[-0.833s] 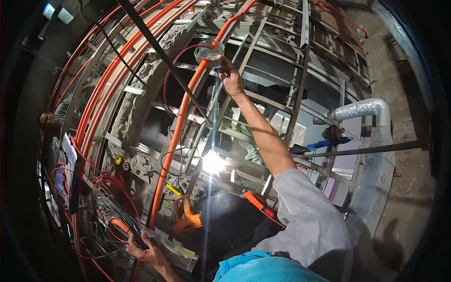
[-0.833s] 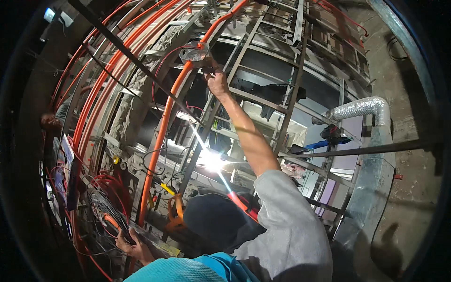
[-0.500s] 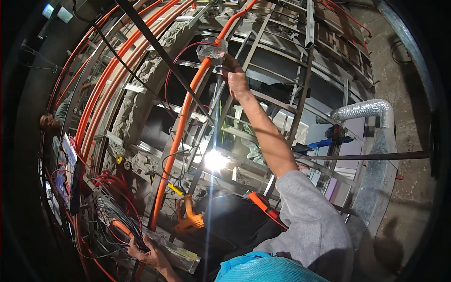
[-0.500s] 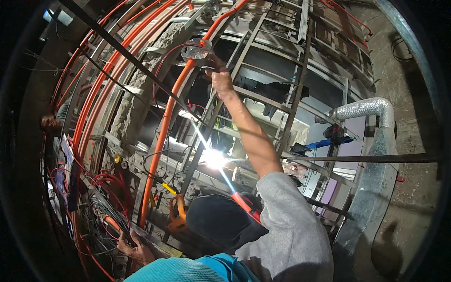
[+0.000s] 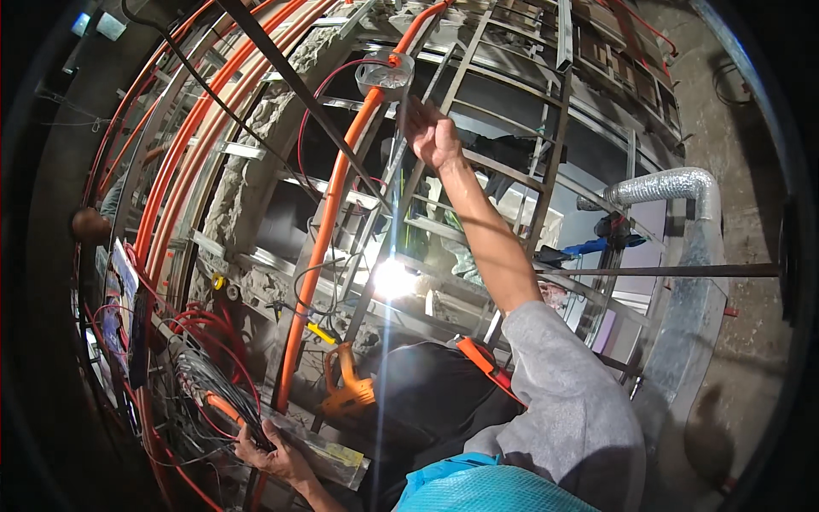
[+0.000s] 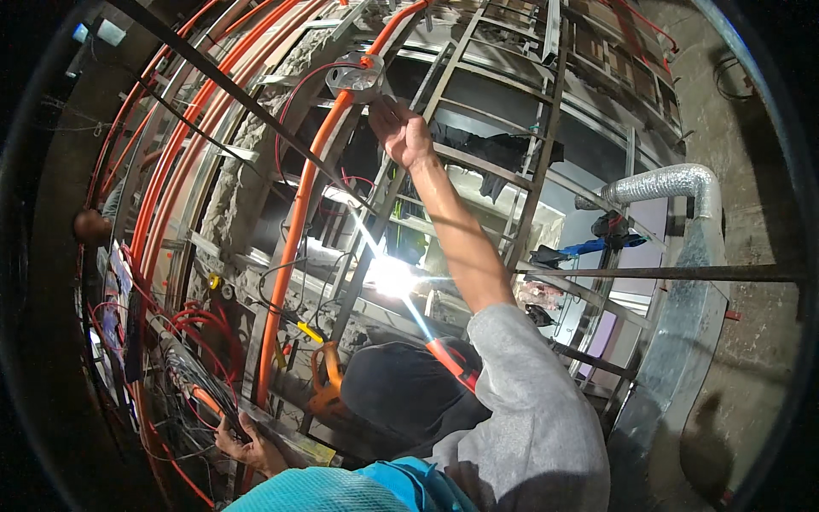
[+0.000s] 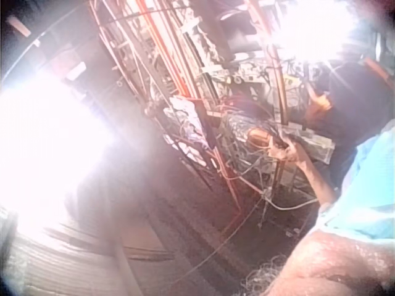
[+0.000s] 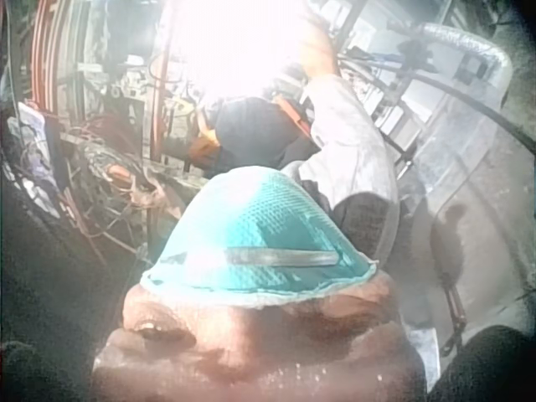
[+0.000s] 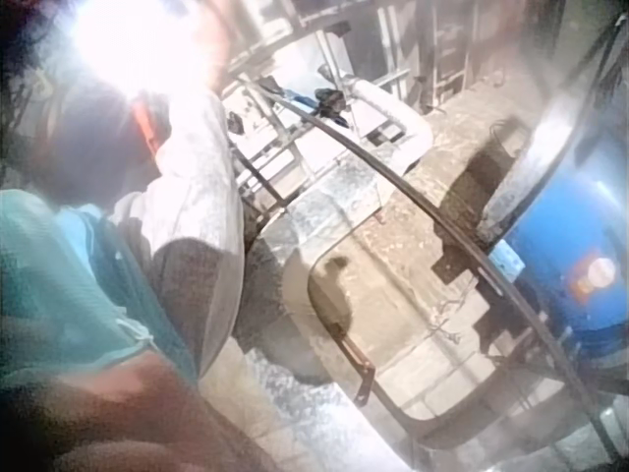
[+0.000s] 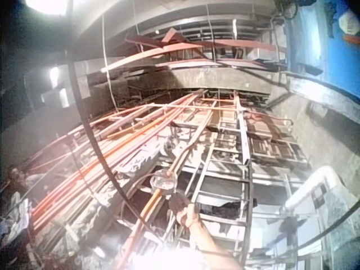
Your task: The person uncoils electrical wires and feeds them through an orange conduit pipe, then attaches the conduit and wires into an electrical junction box on the ceiling framework by hand.
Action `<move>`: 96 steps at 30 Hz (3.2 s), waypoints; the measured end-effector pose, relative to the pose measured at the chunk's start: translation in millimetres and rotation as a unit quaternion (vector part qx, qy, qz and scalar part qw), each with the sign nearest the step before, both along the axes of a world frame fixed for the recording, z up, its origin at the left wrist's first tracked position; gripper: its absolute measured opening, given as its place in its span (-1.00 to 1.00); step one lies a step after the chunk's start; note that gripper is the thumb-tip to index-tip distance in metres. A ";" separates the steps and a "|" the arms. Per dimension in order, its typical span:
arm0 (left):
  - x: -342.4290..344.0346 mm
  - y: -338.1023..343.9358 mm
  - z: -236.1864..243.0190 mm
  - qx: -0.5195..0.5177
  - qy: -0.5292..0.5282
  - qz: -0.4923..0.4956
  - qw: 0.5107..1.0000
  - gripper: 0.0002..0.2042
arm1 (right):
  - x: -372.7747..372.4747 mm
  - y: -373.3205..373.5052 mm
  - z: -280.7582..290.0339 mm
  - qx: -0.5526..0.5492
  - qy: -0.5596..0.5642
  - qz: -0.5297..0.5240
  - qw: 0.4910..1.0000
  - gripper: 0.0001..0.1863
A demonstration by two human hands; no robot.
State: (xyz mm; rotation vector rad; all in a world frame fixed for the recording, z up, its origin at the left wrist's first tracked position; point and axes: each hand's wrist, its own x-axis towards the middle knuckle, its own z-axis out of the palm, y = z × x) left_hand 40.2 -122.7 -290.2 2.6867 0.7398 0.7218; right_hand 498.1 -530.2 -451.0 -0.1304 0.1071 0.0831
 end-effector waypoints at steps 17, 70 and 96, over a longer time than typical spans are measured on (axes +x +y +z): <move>0.6 0.6 4.1 0.004 0.037 0.003 0.999 -0.68 | 26.3 -22.2 50.8 -0.280 -0.014 0.063 0.958 -0.59; 5.4 -2.7 -0.2 -0.014 0.018 0.016 1.000 -0.68 | 20.8 -7.2 57.1 -0.330 -0.003 0.025 0.944 -0.64; 10.2 -13.6 3.6 0.058 0.086 0.070 0.992 -0.68 | 41.5 -20.7 32.2 -0.187 0.019 0.025 0.982 -0.46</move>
